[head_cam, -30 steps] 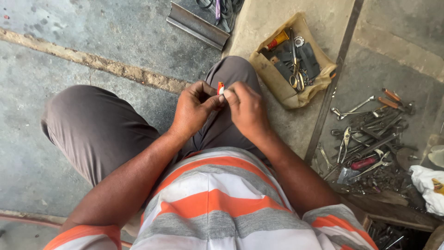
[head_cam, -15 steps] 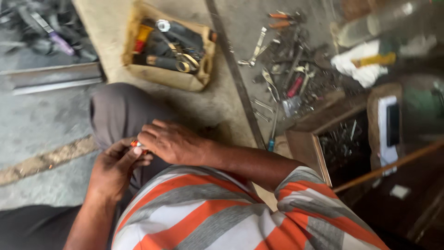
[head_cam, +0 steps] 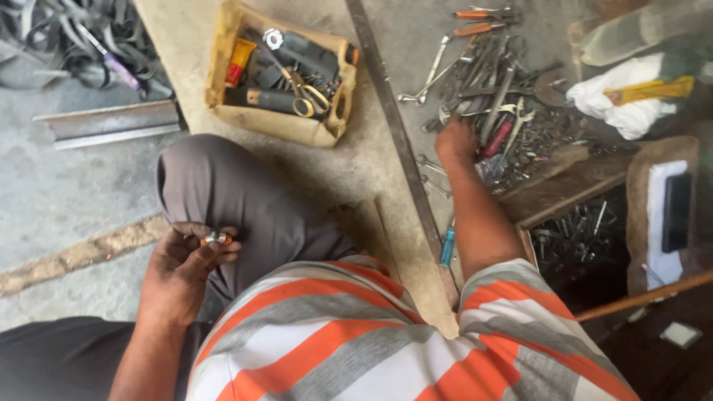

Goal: The person sits on the floor and organizes small metal parts, including screws and washers, into a yellow paper packet. They then place the packet into a cardboard box and briefly handle a small red and white item.

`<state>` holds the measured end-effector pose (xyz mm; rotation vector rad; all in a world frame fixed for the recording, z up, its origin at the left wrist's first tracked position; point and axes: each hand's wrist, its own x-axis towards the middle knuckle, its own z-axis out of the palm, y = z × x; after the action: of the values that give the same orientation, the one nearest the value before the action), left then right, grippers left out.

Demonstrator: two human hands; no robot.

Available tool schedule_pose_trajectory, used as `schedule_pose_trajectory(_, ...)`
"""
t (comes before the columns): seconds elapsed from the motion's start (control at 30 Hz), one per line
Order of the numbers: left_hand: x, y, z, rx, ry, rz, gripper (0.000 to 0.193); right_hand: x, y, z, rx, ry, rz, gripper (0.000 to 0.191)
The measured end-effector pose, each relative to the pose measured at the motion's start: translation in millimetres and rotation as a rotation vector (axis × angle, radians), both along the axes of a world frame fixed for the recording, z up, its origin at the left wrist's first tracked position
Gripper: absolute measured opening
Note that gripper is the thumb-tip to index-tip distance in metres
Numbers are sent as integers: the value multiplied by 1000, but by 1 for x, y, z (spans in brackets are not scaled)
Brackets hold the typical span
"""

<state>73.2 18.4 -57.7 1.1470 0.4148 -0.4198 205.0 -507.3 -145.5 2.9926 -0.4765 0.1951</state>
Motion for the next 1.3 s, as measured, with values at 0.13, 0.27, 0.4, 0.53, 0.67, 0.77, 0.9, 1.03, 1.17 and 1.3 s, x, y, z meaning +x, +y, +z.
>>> schedule_pose_trajectory(0.13,-1,-3,-5,58,-49,-45,22,-5,-5,-9,-75,164,-18,27)
schedule_pose_trajectory(0.27,-2,-4,-10,98,-67,-89,20,-22,32,-8,130,-27,205,28)
schedule_pose_trajectory(0.4,-1,-3,-14,52,-66,-40,15,-56,106,-22,325,94,523,25)
schedule_pose_trajectory(0.53,-4,4,-17,121,-129,-26,17,-65,166,-7,294,181,467,29)
schedule_pose_trajectory(0.67,-3,10,-23,157,-124,37,15,-37,221,14,181,-213,708,53)
schedule_pose_trajectory(0.77,-2,10,-27,59,-164,82,16,3,260,10,-18,-250,766,77)
schedule_pose_trajectory(0.9,-11,24,-24,24,-169,86,19,34,273,-5,-71,10,679,76)
schedule_pose_trajectory(1.03,-17,43,-16,40,-143,131,20,57,231,-2,-105,29,673,76)
schedule_pose_trajectory(1.17,-9,42,-9,175,-100,56,21,99,192,21,-106,173,599,72)
schedule_pose_trajectory(1.3,1,24,-1,234,-204,26,17,119,203,53,-184,-47,623,67)
